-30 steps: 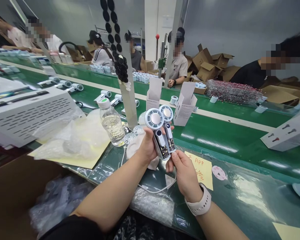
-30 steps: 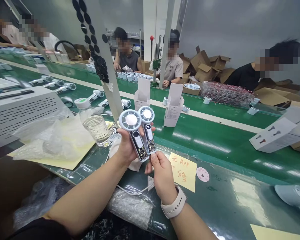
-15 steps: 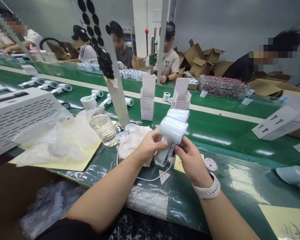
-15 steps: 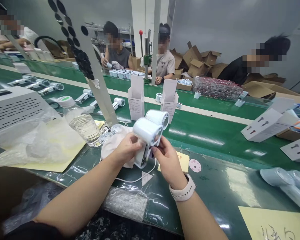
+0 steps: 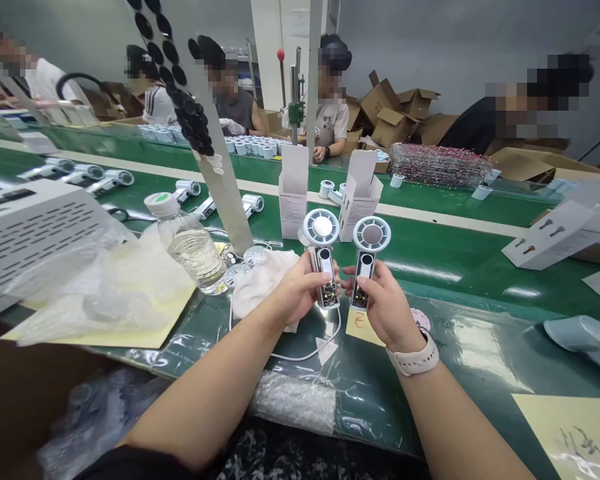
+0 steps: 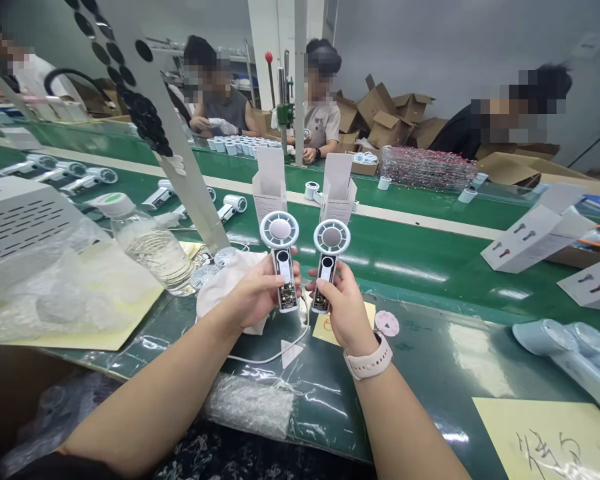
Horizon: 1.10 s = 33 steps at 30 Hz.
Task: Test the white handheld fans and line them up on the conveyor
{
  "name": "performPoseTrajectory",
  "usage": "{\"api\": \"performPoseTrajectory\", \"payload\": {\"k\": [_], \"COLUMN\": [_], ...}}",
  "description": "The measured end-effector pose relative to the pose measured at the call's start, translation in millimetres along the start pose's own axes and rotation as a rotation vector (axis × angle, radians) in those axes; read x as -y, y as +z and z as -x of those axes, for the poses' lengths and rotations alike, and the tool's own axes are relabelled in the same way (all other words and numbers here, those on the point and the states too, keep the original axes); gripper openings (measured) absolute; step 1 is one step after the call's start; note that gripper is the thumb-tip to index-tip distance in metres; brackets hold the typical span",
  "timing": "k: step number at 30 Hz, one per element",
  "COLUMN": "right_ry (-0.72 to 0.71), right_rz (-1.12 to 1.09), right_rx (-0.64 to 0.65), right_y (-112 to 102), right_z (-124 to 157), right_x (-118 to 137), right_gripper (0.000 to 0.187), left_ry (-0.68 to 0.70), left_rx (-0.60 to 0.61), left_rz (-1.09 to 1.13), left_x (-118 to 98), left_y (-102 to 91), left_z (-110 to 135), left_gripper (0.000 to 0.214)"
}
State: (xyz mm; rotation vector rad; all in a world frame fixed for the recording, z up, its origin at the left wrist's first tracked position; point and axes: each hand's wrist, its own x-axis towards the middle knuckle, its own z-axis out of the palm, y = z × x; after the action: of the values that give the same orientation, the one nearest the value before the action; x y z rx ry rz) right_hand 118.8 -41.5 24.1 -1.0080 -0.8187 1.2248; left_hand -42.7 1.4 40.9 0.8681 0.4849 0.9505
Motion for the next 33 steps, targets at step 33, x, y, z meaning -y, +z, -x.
{"api": "performPoseTrajectory", "payload": {"k": [33], "right_ry": [-0.066], "right_rz": [0.082], "right_rx": [-0.029], "right_y": [0.7], "right_z": [2.7], "right_x": [-3.5], "right_gripper": [0.044], "left_ry": [0.035], "left_rx": [-0.012], "left_rz": [-0.072], "left_x": [4.6], "left_y": [2.6], "left_z": [-4.2], "left_gripper": [0.046]}}
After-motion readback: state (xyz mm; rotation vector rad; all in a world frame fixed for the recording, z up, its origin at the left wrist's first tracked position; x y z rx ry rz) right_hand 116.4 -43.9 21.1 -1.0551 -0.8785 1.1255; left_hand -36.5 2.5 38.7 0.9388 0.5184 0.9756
